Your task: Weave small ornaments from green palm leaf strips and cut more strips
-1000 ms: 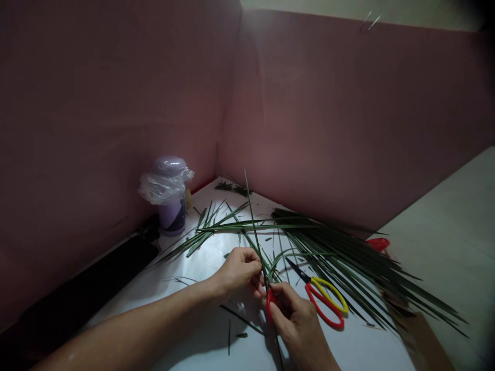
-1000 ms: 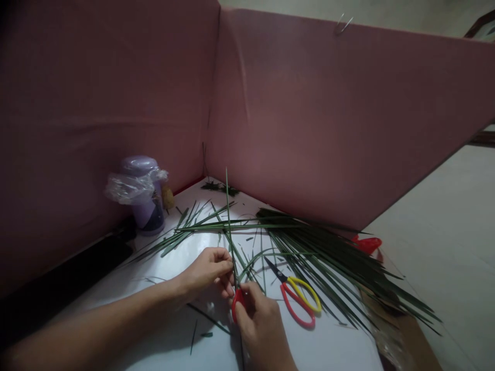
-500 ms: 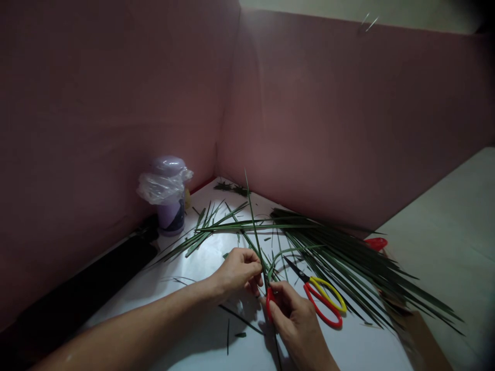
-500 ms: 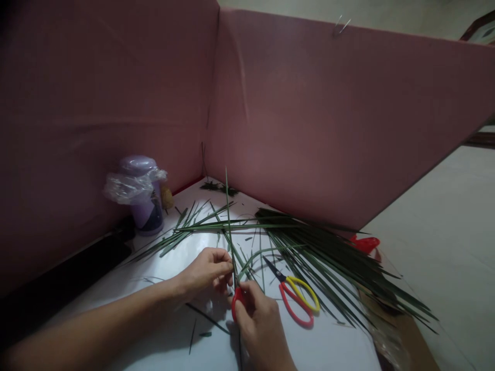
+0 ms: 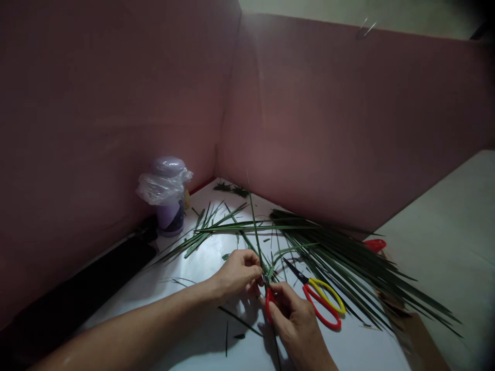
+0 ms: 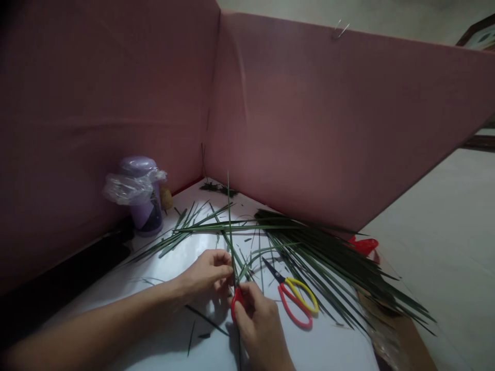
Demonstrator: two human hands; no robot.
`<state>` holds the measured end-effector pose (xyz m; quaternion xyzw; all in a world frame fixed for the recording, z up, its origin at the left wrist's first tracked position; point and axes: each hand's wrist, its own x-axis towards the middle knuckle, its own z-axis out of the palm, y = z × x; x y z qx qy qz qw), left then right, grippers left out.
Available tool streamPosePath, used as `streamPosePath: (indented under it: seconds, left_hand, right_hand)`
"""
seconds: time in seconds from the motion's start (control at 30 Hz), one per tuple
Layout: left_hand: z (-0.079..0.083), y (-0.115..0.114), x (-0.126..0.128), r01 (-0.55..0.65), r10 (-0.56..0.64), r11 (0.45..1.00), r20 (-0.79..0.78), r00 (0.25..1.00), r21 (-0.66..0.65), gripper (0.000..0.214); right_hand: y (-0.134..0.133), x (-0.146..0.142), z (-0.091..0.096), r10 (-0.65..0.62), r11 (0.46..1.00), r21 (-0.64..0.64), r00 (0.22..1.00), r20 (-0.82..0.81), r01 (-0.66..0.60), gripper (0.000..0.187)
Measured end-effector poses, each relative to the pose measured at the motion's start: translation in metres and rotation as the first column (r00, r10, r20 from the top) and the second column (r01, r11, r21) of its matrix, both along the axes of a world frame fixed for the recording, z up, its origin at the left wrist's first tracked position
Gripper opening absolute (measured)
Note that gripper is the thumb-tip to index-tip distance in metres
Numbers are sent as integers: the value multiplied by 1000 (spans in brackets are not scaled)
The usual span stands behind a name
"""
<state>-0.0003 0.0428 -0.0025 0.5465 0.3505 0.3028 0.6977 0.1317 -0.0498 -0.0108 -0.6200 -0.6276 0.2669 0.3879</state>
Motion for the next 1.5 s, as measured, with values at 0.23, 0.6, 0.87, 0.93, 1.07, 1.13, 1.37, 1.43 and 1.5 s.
streamPosePath:
  seconds: [0.23,0.6,0.87,0.93,1.07,1.13,1.37,1.43,1.5]
  left_hand:
    - [5,4,-2,-75,72,996,70,995,41,8]
    - [1,4,-3,-72,76,996,84,994,-42,5]
    - [6,5,-4,-87,89,996,99,991,-23,9]
    - [5,5,-4,-78,79,997,108,991,-21,9]
    - [5,6,-4,-67,69,998,105,992,-21,7]
    - [5,6,-4,-61,64,998,100,993,-33,6]
    - [6,4,-3,-65,71,996,96,993,-56,5]
    - [7,3,-3,-67,73,996,95,993,-62,7]
    - [7,3,-3,-71,77,995,93,993,-63,7]
  right_hand:
    - [0,-3,-3,27,999,42,998,-54,-24,15]
    - [0,-2,-1,25,1000,20,1000,-19,-25,12]
    - [0,-2,0,48,998,37,999,-20,-47,12]
    - [0,-2,1,43,999,27,999,-19,-43,11]
    - [0,-3,1,29,1000,12,999,-20,-29,11]
    - [0,-3,0,20,1000,17,1000,-24,-20,11]
    - [-1,-2,1,37,999,-1,999,-12,-37,11]
    - [-1,0,0,53,998,-14,999,10,-53,11]
    - [-1,0,-1,58,998,-12,998,19,-57,11]
